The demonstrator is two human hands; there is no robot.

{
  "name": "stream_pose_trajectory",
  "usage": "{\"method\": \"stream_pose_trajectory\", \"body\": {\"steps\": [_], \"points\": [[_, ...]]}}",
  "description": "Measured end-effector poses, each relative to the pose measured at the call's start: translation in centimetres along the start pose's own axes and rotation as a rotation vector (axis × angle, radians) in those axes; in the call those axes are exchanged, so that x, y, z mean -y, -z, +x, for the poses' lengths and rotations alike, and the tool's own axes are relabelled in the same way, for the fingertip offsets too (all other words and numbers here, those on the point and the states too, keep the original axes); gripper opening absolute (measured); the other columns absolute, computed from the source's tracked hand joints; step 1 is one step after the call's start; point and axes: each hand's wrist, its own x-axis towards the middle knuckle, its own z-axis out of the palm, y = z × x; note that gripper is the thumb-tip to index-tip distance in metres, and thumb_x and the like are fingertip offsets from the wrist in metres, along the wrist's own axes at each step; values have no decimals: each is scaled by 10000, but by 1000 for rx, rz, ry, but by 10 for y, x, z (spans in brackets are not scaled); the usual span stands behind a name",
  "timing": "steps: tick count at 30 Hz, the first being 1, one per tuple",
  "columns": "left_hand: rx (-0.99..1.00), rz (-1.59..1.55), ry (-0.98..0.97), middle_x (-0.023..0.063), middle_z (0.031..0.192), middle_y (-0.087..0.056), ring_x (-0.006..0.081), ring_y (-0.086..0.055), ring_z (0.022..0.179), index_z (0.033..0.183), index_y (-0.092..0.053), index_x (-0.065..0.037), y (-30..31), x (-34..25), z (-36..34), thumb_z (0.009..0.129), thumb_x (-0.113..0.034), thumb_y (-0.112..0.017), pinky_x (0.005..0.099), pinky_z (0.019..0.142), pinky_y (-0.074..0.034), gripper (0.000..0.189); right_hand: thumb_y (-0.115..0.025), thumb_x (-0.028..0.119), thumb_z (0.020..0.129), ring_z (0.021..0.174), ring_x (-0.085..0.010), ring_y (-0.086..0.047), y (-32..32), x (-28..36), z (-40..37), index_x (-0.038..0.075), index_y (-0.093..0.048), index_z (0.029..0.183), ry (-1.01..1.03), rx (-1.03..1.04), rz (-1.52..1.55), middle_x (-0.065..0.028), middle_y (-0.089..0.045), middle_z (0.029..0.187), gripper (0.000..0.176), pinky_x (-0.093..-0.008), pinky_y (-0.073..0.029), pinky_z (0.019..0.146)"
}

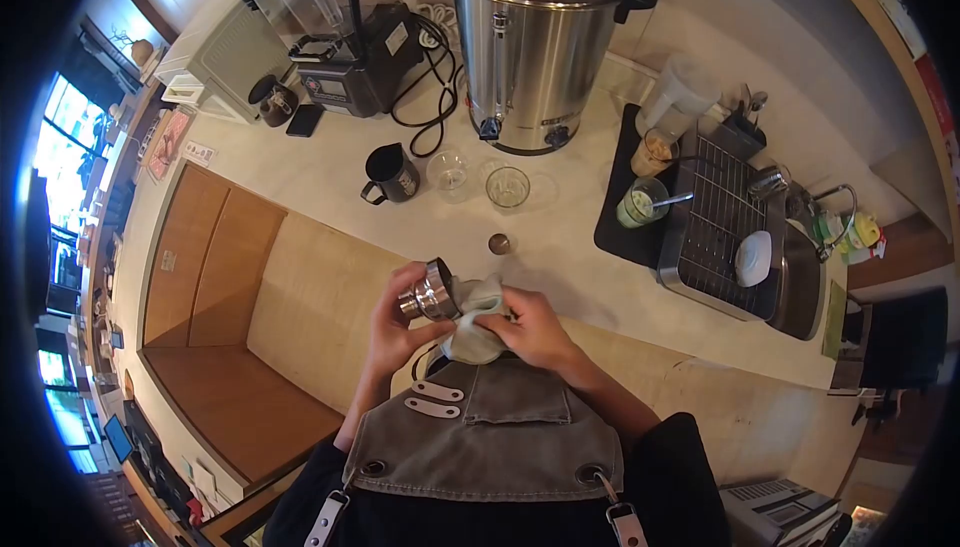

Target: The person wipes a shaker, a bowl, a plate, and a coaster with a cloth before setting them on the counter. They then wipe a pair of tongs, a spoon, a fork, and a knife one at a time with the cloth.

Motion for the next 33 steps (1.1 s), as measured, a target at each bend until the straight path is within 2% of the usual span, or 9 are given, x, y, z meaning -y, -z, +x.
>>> {"method": "stream_pose_trajectory", "body": {"steps": [4,6,11,12,13,16,19,26,33], "points": [[-101,-426,187,111,1183,-567,219,-602,1106,1278,-351,-80,9,39,17,753,35,-781,332,926,-505,689,-723,214,888,767,-177,-618,24,-28,-7,-25,-543,1034,-38,-197,-128,-161,-659,840,333,-327,-490,696],[-162,-435,223,121,1201,-546,229,-612,1067,1322,-335,-75,9,58,31,754,-20,-804,350,935,-500,738,-724,268,883,838,-321,-665,30,-25,-10,0,-464,1130,-91,-161,-290,-226,-655,886,448,-388,-507,733],[-89,62,271,132,1233,-509,234,-582,1066,1374,-370,-57,10,73,50,735,-81,-834,354,937,-496,790,-722,368,875,874,-442,-659,29,-50,-18,26,-436,1186,-224,-37,-481,-277,-665,916,544,-463,-511,761],[-71,147,292,133,1238,-502,237,-574,1069,1378,-390,-51,9,71,54,725,-88,-841,356,936,-497,794,-720,374,876,872,-443,-660,29,-47,-18,31,-443,1188,-255,7,-509,-275,-668,918,540,-462,-512,763],[-73,408,163,150,1216,-511,293,-527,1108,1332,-473,-33,12,78,59,676,-81,-833,405,941,-481,750,-717,380,877,870,-443,-660,28,-41,-18,35,-450,1189,-288,51,-536,-273,-672,919,536,-462,-513,764],[2,901,-11,166,1212,-523,337,-513,1110,1343,-476,-46,16,67,72,639,-63,-808,444,996,-445,779,-706,380,885,874,-437,-663,25,-48,-22,48,-473,1192,-278,90,-537,-257,-682,918,509,-458,-515,768],[75,1062,-10,188,1186,-540,416,-460,1119,1299,-504,-38,23,77,87,627,-35,-746,499,1006,-399,715,-699,373,893,884,-432,-664,24,-50,-23,51,-493,1183,-266,96,-527,-241,-688,930,480,-458,-517,777],[274,1192,55,212,1161,-578,428,-473,1115,1236,-514,-32,26,112,125,641,26,-692,507,946,-413,624,-697,379,893,905,-426,-662,18,-39,-26,54,-503,1186,-260,84,-538,-233,-687,960,479,-446,-516,788],[370,1232,45,213,1210,-577,429,-467,1164,1291,-500,-18,21,118,128,689,29,-670,528,952,-411,627,-718,349,883,830,-391,-668,9,-27,-44,31,-581,1082,-189,-169,-387,-200,-688,885,399,-418,-518,745]]}}
